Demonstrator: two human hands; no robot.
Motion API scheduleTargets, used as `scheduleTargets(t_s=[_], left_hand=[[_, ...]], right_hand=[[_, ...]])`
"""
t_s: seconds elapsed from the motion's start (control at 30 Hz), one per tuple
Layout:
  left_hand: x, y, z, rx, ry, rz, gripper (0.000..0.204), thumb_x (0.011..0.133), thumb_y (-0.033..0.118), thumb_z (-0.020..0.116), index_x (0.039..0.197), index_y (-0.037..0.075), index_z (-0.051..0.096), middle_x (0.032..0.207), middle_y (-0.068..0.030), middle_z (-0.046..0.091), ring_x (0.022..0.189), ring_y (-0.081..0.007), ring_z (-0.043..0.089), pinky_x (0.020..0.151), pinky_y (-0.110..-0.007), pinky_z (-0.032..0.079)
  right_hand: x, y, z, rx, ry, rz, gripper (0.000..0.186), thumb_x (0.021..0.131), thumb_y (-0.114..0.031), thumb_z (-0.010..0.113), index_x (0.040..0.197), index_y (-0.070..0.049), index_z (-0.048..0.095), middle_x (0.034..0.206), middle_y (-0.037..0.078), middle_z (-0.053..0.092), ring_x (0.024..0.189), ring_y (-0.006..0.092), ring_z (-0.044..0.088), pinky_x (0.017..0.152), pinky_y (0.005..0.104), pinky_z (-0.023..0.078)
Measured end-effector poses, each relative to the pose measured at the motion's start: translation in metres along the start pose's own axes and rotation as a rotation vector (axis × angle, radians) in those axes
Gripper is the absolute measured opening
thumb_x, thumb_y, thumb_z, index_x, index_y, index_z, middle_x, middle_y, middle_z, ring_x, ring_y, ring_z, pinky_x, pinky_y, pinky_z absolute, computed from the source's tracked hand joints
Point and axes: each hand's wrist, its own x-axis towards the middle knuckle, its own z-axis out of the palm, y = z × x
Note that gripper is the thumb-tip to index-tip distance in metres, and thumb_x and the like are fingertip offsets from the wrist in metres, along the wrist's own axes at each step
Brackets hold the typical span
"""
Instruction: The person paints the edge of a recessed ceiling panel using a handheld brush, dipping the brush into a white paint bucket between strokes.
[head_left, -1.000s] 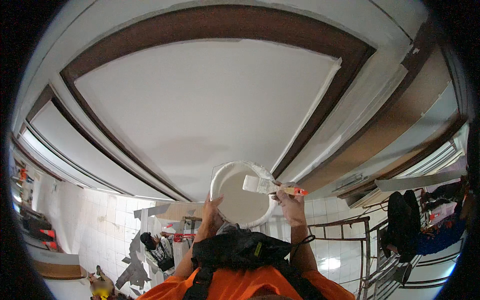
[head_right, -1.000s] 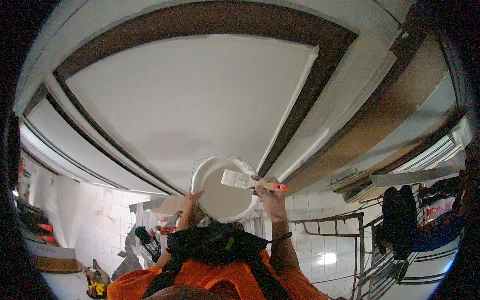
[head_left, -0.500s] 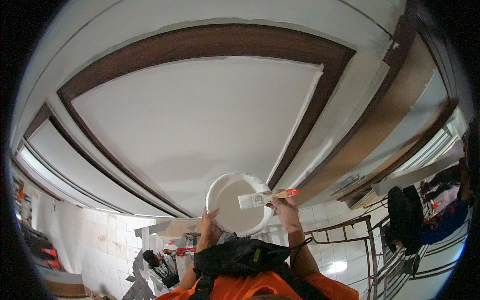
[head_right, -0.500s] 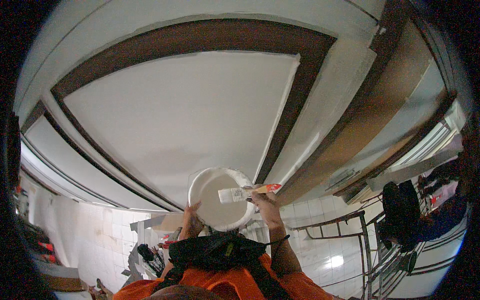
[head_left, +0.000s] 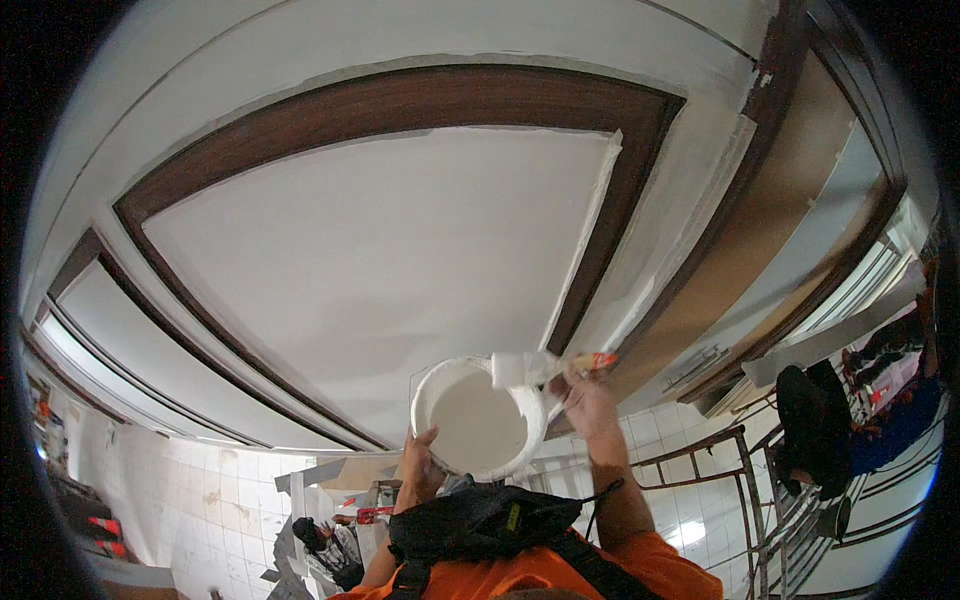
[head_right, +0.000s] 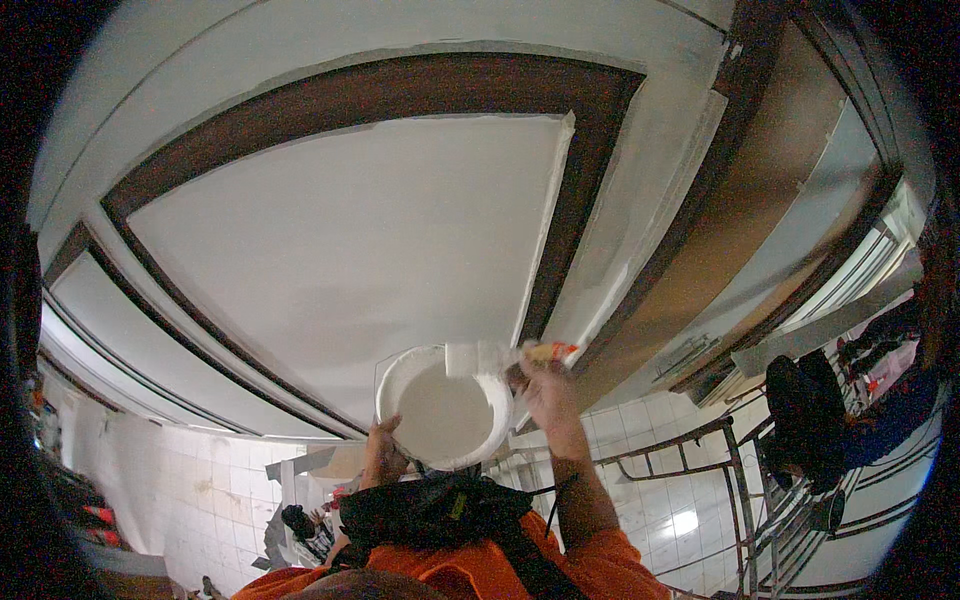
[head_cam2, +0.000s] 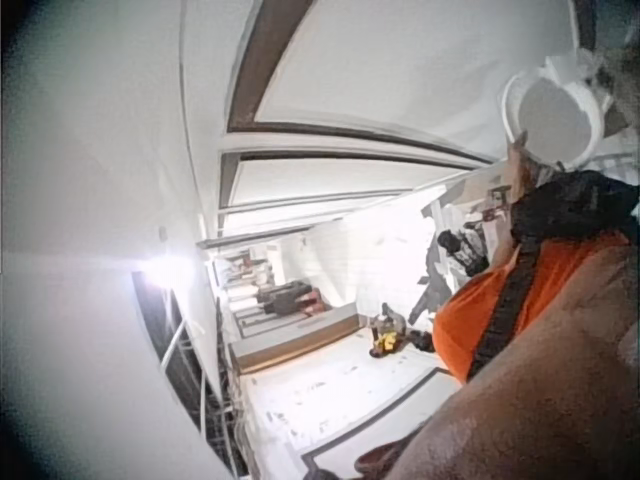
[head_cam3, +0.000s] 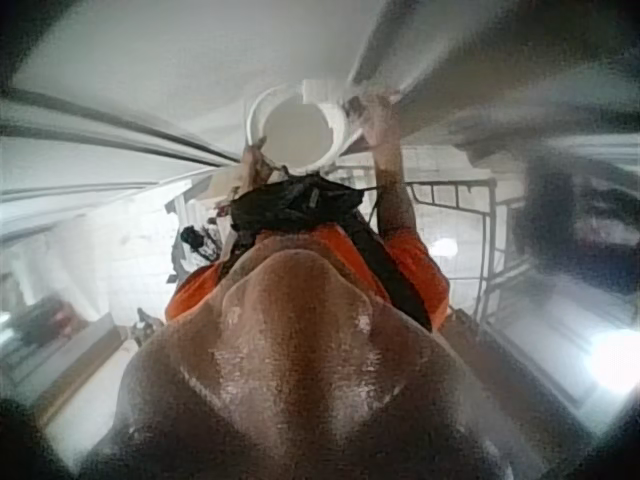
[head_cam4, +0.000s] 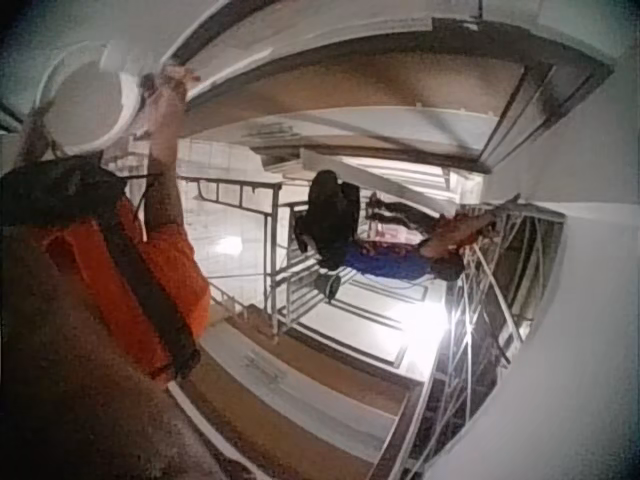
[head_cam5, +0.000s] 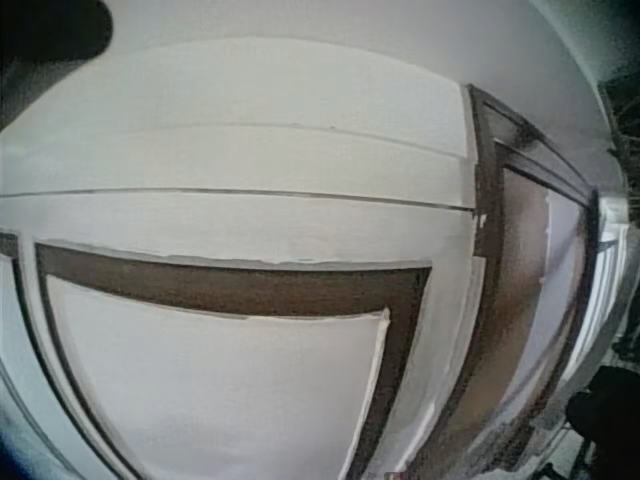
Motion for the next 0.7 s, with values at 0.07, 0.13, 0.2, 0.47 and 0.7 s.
scheduleTargets(t_s=[0.07, 0.13, 0.2, 0.47, 0.7], left_hand=[[0.003, -0.001, -0.007, -0.023, 0.007, 0.000, 0.051, 0.094, 0.007, 0.052, 0.143, 0.006, 0.038, 0.127, -0.0181, 0.056, 0.111, -0.0339, 0.059, 0.089, -0.050, 0.054], [0.003, -0.002, -0.004, -0.039, -0.001, -0.011, 0.052, 0.094, 0.006, 0.052, 0.144, 0.006, 0.037, 0.128, -0.0186, 0.055, 0.112, -0.0341, 0.058, 0.090, -0.051, 0.053], [-0.001, 0.002, -0.003, -0.042, 0.019, -0.019, 0.052, 0.094, 0.006, 0.052, 0.144, 0.006, 0.037, 0.127, -0.0185, 0.056, 0.111, -0.0340, 0.060, 0.089, -0.050, 0.054], [-0.014, 0.008, 0.024, 0.046, 0.040, 0.001, 0.049, 0.094, 0.006, 0.052, 0.142, 0.005, 0.038, 0.124, -0.0183, 0.057, 0.106, -0.0333, 0.063, 0.086, -0.048, 0.057], [-0.030, 0.011, 0.032, 0.044, 0.097, 0.055, 0.050, 0.093, 0.006, 0.052, 0.142, 0.005, 0.037, 0.122, -0.0177, 0.058, 0.105, -0.0329, 0.062, 0.085, -0.047, 0.056]], right_hand=[[0.011, -0.045, 0.044, 0.075, -0.039, -0.070, 0.021, 0.093, -0.007, 0.064, 0.113, -0.012, 0.060, 0.108, 0.004, 0.063, 0.096, 0.0225, 0.064, 0.084, 0.0396, 0.056], [0.040, -0.092, 0.060, 0.119, -0.173, -0.178, 0.020, 0.093, -0.005, 0.064, 0.111, -0.012, 0.059, 0.106, 0.003, 0.063, 0.094, 0.0229, 0.064, 0.084, 0.0376, 0.057], [0.053, -0.136, 0.119, 0.207, -0.127, -0.340, 0.016, 0.095, -0.005, 0.062, 0.109, -0.009, 0.058, 0.106, 0.006, 0.062, 0.094, 0.0221, 0.063, 0.084, 0.0358, 0.057], [0.137, -0.292, 0.229, 0.005, -0.416, -0.966, 0.025, 0.091, -0.006, 0.067, 0.113, 0.002, 0.059, 0.108, 0.014, 0.066, 0.100, 0.0266, 0.066, 0.087, 0.0357, 0.058], [0.138, -0.288, 0.271, -0.519, -0.552, -1.106, 0.032, 0.091, -0.014, 0.071, 0.116, 0.002, 0.061, 0.110, 0.013, 0.067, 0.099, 0.0226, 0.068, 0.080, 0.0350, 0.061]])
